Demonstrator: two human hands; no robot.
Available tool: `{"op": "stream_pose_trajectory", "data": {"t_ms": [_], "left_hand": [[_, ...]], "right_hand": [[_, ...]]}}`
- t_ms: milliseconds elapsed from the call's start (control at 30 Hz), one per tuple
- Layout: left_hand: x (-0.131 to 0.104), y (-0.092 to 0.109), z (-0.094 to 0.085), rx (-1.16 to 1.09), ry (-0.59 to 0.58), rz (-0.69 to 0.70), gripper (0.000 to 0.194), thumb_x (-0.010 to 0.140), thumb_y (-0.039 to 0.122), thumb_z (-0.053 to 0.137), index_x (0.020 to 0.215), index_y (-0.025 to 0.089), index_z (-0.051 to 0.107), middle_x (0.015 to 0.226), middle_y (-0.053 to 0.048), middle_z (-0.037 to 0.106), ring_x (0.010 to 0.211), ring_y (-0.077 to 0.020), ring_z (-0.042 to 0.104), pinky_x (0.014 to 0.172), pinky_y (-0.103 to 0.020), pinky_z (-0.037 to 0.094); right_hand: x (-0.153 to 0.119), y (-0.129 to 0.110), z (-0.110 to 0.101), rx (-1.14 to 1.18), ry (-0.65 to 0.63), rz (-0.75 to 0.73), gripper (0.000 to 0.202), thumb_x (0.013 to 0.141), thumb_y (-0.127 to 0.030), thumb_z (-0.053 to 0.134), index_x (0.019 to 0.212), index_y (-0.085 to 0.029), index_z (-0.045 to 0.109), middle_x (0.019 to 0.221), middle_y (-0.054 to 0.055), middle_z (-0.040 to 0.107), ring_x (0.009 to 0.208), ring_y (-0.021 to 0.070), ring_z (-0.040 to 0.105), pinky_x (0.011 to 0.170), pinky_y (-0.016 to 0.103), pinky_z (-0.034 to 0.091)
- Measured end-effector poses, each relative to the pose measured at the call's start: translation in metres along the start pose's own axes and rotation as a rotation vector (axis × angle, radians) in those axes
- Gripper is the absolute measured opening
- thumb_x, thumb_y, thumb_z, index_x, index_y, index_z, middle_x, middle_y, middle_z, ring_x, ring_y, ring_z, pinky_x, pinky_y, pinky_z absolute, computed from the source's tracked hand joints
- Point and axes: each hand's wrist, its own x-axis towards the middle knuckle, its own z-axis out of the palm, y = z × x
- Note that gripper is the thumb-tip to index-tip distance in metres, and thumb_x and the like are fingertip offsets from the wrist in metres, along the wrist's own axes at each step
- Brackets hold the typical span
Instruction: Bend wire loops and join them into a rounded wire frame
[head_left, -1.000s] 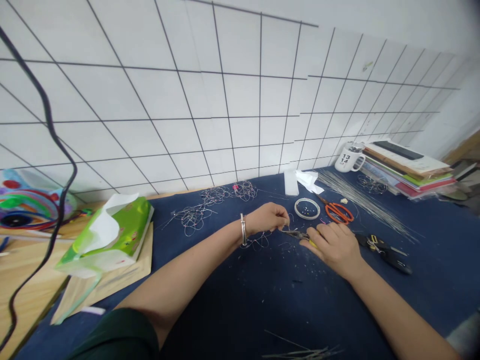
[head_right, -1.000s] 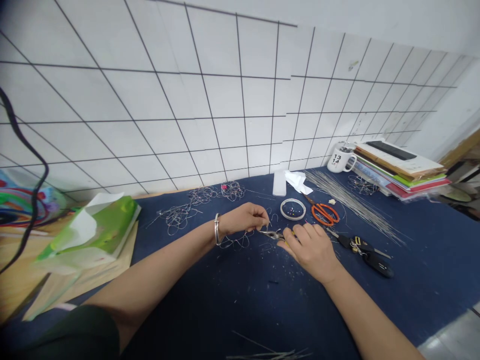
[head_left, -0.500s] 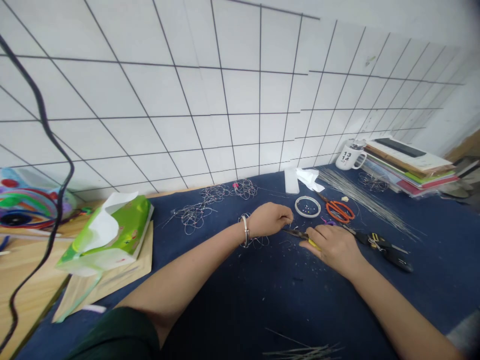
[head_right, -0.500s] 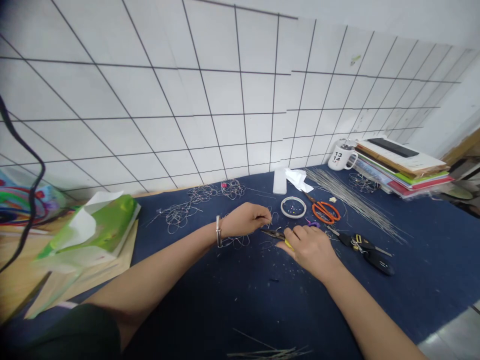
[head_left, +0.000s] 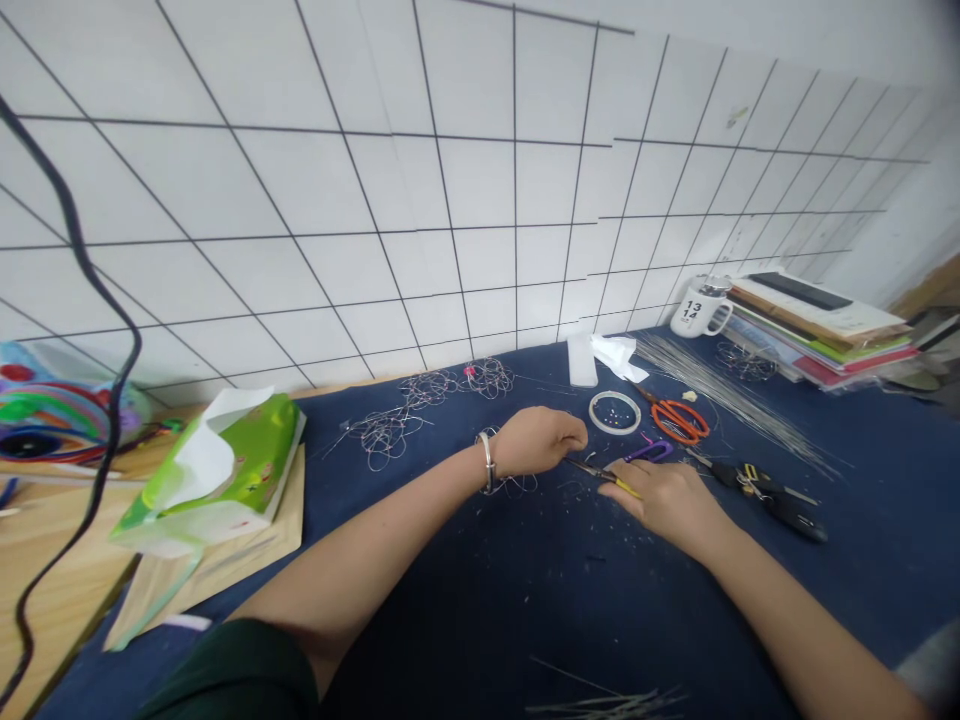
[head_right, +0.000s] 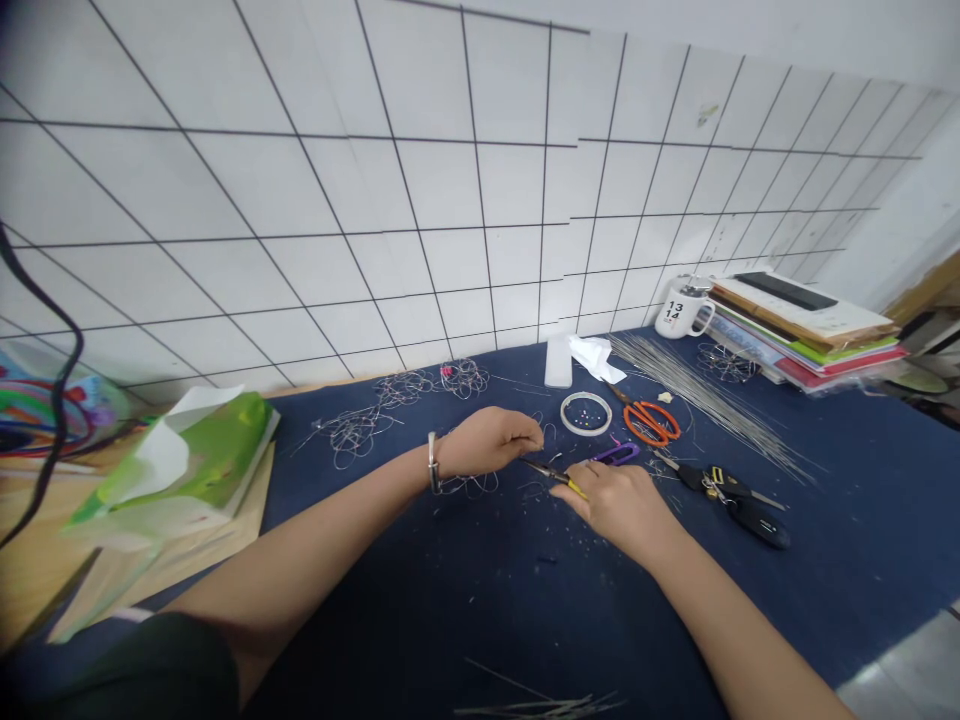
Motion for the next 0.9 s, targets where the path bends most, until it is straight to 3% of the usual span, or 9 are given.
{"op": "stream_pose_trajectory", "data": {"t_ms": [667, 900], "left_hand": [[0.0006, 0.0005, -0.0003, -0.044, -0.04, 0.004, 0.02, 0.08, 0.015, 0.041, 0.082, 0.018, 0.061, 0.08, 0.0, 0.064, 0.074, -0.0119, 0.056, 0.069, -0.021, 0.038], [0.0022, -0.0071, -0.0005, -0.134, 0.017, -0.114, 0.018, 0.078, 0.018, 0.043, 0.077, 0.017, 0.061, 0.07, 0.0, 0.061, 0.062, -0.0092, 0.051, 0.06, -0.019, 0.037]], "right_hand": [[0.0022, -0.0023, -0.0068, 0.168, -0.19, 0.113, 0.035, 0.089, -0.044, 0.033, 0.076, -0.022, 0.057, 0.067, 0.0, 0.064, 0.06, 0.0142, 0.06, 0.052, 0.024, 0.035], [0.0033, 0.005, 0.0014, 0.072, -0.04, 0.113, 0.033, 0.084, -0.048, 0.041, 0.09, -0.021, 0.06, 0.072, 0.003, 0.062, 0.064, 0.0157, 0.058, 0.056, 0.025, 0.036]]}}
